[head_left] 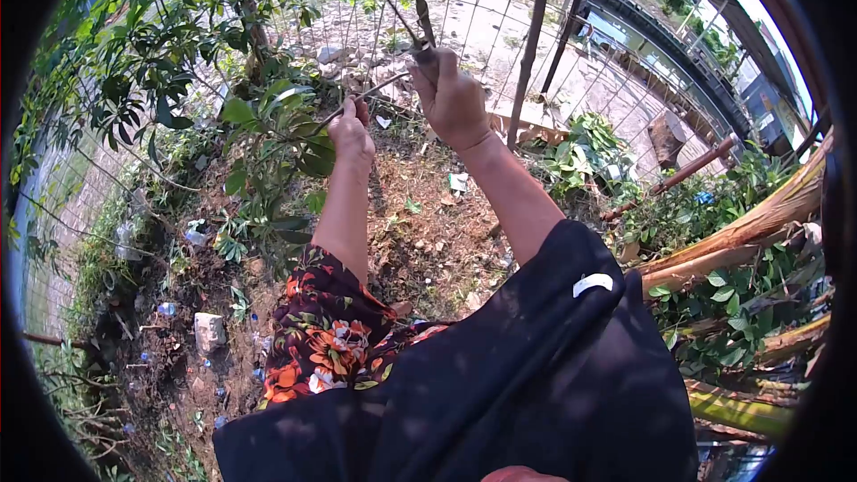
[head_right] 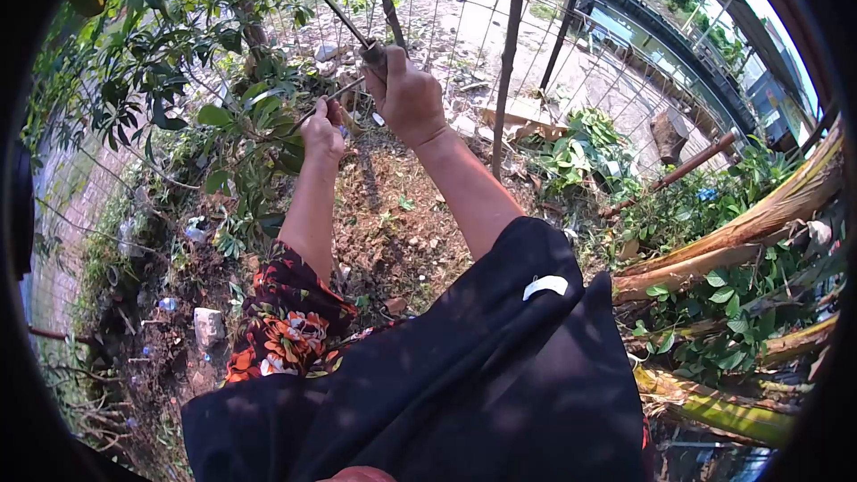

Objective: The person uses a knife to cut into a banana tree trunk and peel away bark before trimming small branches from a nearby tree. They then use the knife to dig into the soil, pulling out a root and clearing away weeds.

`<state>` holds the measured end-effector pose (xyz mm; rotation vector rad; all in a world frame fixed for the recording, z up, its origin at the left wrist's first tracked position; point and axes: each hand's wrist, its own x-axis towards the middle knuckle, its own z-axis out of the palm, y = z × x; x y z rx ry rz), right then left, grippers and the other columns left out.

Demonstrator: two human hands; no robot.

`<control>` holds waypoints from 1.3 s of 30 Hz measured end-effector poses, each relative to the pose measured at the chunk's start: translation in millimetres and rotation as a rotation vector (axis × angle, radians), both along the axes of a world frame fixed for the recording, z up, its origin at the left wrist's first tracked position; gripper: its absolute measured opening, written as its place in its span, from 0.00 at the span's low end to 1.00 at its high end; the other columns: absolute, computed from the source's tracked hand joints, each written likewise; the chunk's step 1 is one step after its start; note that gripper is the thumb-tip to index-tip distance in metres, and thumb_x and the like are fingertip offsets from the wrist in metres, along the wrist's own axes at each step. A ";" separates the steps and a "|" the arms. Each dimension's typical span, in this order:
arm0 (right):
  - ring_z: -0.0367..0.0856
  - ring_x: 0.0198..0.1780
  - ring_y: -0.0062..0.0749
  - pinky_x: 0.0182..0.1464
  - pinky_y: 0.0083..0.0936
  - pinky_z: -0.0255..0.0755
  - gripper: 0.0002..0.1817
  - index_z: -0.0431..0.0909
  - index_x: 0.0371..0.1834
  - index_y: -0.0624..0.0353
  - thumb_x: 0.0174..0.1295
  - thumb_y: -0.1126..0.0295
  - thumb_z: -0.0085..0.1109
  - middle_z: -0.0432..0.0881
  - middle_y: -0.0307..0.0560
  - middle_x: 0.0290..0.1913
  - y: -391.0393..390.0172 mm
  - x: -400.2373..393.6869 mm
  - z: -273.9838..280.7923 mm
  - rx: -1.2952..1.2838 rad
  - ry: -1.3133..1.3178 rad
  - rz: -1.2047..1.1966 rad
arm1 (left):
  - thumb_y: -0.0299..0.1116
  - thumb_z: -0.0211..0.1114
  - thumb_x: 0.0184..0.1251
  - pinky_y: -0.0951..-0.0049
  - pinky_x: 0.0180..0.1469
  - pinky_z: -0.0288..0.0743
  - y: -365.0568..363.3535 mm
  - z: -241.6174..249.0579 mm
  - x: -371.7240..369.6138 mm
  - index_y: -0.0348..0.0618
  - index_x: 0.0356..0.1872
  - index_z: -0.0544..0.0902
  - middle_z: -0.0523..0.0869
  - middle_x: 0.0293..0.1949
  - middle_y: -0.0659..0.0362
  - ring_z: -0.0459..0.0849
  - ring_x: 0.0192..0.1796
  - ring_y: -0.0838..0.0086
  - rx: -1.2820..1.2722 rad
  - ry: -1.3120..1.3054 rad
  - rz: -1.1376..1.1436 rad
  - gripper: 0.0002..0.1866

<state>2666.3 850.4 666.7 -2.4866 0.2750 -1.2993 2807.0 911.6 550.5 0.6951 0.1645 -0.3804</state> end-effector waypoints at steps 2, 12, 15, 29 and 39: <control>0.78 0.41 0.45 0.40 0.36 0.73 0.12 0.71 0.42 0.63 0.56 0.70 0.48 0.78 0.54 0.40 -52.7 -27.7 -87.6 0.214 1.043 -0.297 | 0.30 0.55 0.61 0.86 0.22 0.68 -1.2 -15.9 -6.9 0.36 0.31 0.75 0.76 0.23 0.62 0.73 0.21 0.82 0.247 -0.134 -0.060 0.07; 0.76 0.40 0.41 0.45 0.35 0.69 0.19 0.73 0.41 0.60 0.57 0.55 0.50 0.76 0.53 0.39 -24.1 -110.7 -181.2 1.072 0.997 -0.390 | 0.33 0.53 0.63 0.82 0.25 0.69 -10.9 -100.8 -65.1 0.36 0.25 0.75 0.77 0.22 0.62 0.74 0.24 0.80 0.573 -0.276 -0.248 0.11; 0.73 0.30 0.30 0.35 0.28 0.69 0.13 0.69 0.32 0.60 0.55 0.60 0.52 0.72 0.46 0.26 -2.8 -125.1 -184.8 0.908 0.772 -0.492 | 0.34 0.52 0.63 0.81 0.26 0.68 -18.8 -103.9 -101.7 0.35 0.27 0.74 0.76 0.22 0.62 0.73 0.25 0.81 0.695 -0.486 -0.317 0.11; 0.52 0.61 0.56 0.58 0.49 0.45 0.14 0.71 0.28 0.66 0.45 0.64 0.54 0.59 0.69 0.55 34.4 -222.5 -214.7 0.298 0.057 -1.099 | 0.36 0.53 0.61 0.68 0.25 0.64 -36.0 -64.2 -231.1 0.35 0.24 0.73 0.75 0.19 0.54 0.71 0.20 0.68 0.728 -1.158 -0.519 0.13; 0.69 0.18 0.22 0.22 0.23 0.63 0.14 0.70 0.21 0.65 0.50 0.64 0.59 0.71 0.38 0.14 8.5 -263.3 -220.6 1.060 -0.701 -0.648 | 0.37 0.53 0.60 0.58 0.33 0.66 -88.0 -12.1 -324.2 0.36 0.27 0.74 0.75 0.23 0.49 0.74 0.28 0.53 0.608 -1.767 -0.625 0.13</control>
